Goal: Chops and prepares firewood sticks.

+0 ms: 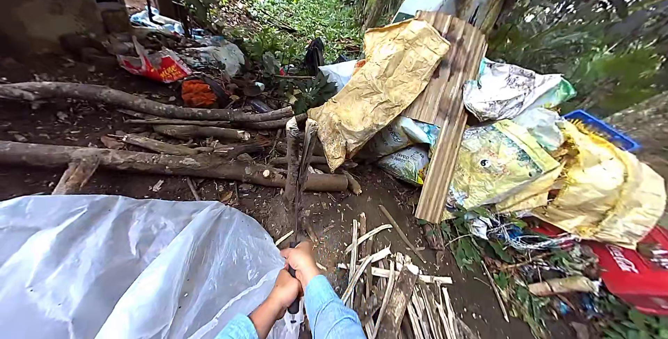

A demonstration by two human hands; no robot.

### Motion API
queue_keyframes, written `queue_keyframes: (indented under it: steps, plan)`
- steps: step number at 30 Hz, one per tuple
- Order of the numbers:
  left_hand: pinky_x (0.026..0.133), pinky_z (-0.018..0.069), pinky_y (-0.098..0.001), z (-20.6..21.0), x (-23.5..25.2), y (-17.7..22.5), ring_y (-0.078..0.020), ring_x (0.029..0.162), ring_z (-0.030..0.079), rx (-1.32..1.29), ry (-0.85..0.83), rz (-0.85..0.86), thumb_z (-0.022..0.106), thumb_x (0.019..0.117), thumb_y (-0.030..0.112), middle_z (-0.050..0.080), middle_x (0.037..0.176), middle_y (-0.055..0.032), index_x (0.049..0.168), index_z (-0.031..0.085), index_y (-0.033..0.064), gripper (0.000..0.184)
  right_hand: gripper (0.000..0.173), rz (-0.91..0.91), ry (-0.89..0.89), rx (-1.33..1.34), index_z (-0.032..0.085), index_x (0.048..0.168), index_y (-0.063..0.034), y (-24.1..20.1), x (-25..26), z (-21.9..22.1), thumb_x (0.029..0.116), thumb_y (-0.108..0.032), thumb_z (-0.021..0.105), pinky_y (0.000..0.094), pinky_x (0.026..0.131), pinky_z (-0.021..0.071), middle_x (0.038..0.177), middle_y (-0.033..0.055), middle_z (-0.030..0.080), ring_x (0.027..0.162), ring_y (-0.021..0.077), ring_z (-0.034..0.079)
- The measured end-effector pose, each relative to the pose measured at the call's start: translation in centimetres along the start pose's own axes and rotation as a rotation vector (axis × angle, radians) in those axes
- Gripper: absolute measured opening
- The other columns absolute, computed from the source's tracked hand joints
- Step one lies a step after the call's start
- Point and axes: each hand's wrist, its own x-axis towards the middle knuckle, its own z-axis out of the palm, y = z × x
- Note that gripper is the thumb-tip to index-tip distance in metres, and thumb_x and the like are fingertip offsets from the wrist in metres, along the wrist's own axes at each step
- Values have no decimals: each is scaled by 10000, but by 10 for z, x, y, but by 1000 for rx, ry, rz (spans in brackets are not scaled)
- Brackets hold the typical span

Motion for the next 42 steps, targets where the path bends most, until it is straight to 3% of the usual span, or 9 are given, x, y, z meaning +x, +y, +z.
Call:
queue_keyframes:
  steps: [6,16,20,25,28,32,35,37,42]
  plan:
    - [646,556,-346,-24,0,-17,-152,687,639,-24,-23,-3,628,779,-116,639,825,-71,1103,542,7,357,263,-28,21,-61,651,944,44,9,-3,21,879,-178,777,479,739,518,840,156,642,742,258,615]
    - [656,566,-355,-54,-4,-19,-151,707,659,-105,-15,-25,619,794,-109,663,820,-62,1108,534,30,354,328,-48,-39,-6,653,1000,63,2,-5,49,871,-200,799,516,804,524,936,205,662,850,309,641]
    - [602,555,-331,-59,-5,-30,-138,651,647,-148,11,-26,588,712,-131,654,776,-48,1047,525,44,383,393,-80,-147,287,595,1124,67,22,3,59,879,-143,819,353,693,520,839,116,614,685,170,579]
    - [648,603,-344,-49,-9,-28,-156,679,697,-226,-46,37,616,693,-109,704,782,-58,1034,551,36,376,387,-130,-178,279,591,1185,81,29,-5,44,870,-53,771,446,814,524,973,196,640,845,264,616]
    - [617,576,-299,-50,-9,-32,-104,632,664,-119,-119,83,663,624,-31,689,728,2,908,598,91,316,418,-190,-263,384,567,1213,90,45,-9,24,852,-9,752,423,820,557,976,194,656,848,249,647]
    - [609,544,-248,-54,2,-43,-42,615,619,-15,-320,126,732,592,70,636,686,89,844,613,183,301,154,-272,-521,629,597,1058,17,77,3,7,921,-51,615,311,763,575,865,82,732,790,137,700]
    - [633,546,-234,-60,7,-40,-26,636,622,33,-413,125,751,609,85,648,711,106,886,618,194,325,162,-323,-712,771,661,935,-66,91,17,12,817,-176,673,307,881,579,1012,87,782,977,148,738]
    - [662,559,-241,-65,7,-33,-30,666,639,93,-398,109,765,624,107,665,739,99,895,635,179,310,98,-309,-678,834,631,819,-110,89,18,16,766,-141,708,290,772,590,958,84,793,886,139,755]
    - [669,558,-266,-61,-1,-39,-45,681,639,162,-252,76,720,568,61,662,762,74,940,616,122,390,62,-274,-559,854,587,812,-89,95,9,21,804,-59,640,271,693,574,898,84,785,791,119,740]
